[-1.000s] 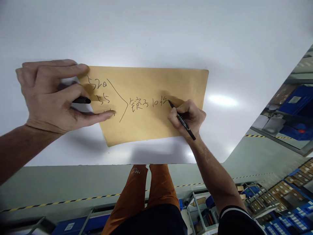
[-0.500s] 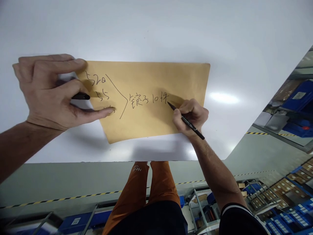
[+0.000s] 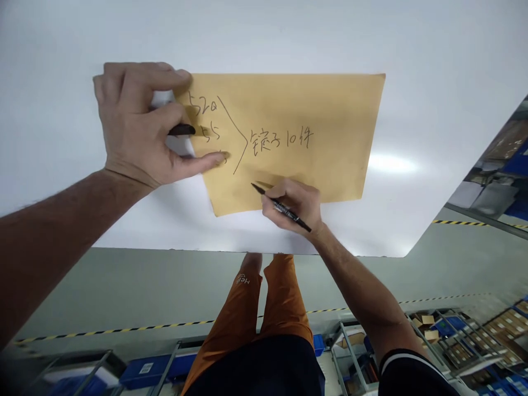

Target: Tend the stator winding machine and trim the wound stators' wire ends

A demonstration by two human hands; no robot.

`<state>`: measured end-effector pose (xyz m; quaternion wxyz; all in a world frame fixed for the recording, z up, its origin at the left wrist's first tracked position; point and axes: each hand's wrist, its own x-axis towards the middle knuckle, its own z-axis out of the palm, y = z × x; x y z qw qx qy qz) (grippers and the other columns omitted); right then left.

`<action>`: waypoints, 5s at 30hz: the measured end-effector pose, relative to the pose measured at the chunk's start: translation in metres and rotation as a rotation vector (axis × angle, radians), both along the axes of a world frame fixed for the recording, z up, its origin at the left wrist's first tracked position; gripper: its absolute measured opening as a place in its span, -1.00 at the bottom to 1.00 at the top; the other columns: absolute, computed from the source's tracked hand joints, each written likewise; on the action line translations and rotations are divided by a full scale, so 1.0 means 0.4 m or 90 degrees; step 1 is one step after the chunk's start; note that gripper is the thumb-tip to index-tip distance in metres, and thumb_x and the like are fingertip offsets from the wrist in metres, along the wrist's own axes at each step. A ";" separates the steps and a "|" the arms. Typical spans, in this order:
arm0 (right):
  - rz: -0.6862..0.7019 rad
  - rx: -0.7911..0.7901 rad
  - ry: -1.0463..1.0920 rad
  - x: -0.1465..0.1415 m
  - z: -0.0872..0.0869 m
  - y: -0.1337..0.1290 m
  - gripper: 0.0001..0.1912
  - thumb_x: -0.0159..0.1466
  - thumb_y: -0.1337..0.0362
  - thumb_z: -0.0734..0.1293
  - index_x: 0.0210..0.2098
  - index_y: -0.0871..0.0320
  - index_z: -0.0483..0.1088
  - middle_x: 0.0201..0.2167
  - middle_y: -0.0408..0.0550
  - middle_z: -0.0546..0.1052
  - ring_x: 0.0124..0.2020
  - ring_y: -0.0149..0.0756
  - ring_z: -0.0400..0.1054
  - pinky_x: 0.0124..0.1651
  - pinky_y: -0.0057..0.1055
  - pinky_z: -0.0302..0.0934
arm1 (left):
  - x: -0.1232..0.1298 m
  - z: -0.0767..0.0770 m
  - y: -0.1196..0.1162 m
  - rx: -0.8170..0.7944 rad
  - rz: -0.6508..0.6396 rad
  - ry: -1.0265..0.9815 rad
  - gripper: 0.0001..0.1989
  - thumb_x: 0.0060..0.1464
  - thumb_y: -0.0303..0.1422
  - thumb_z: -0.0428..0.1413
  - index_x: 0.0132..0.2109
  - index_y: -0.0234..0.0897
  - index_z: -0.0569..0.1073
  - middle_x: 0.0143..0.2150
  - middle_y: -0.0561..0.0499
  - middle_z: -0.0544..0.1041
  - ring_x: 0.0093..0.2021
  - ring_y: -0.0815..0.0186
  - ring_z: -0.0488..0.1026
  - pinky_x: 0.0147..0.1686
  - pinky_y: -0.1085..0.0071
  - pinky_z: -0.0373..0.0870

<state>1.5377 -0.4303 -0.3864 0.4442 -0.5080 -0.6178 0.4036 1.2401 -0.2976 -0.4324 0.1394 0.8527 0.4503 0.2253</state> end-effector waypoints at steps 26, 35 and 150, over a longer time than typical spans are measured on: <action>-0.107 -0.033 0.013 0.059 -0.028 0.093 -0.61 0.42 -0.01 0.60 -0.32 0.00 0.41 -0.47 -0.23 0.56 -0.51 -0.37 0.37 -0.48 -0.32 0.29 | 0.009 0.023 -0.001 -0.250 -0.045 0.014 -0.26 -0.22 0.39 0.41 -0.07 0.02 0.52 0.51 -0.04 0.52 0.62 -0.32 0.14 0.56 -0.32 0.05; -0.087 -0.062 0.014 -0.093 -0.005 -0.032 -0.76 0.35 0.32 0.57 -0.30 0.04 0.43 -0.45 -0.30 0.52 -0.54 -0.49 0.31 -0.50 -0.45 0.24 | 0.016 0.032 -0.014 -0.230 -0.057 0.032 -0.43 0.08 0.31 0.24 -0.04 -0.02 0.52 0.56 -0.01 0.49 0.64 -0.23 0.19 0.54 -0.36 0.13; -0.123 0.071 -0.152 -0.055 -0.022 -0.015 -0.67 0.32 0.39 0.53 -0.37 0.00 0.31 -0.57 -0.38 0.32 -0.60 -0.50 0.14 -0.57 -0.46 0.12 | -0.009 0.004 -0.022 -0.209 -0.091 -0.035 -0.48 0.14 0.12 0.36 0.13 0.02 0.57 0.62 -0.02 0.45 0.66 -0.47 0.20 0.50 -0.62 0.16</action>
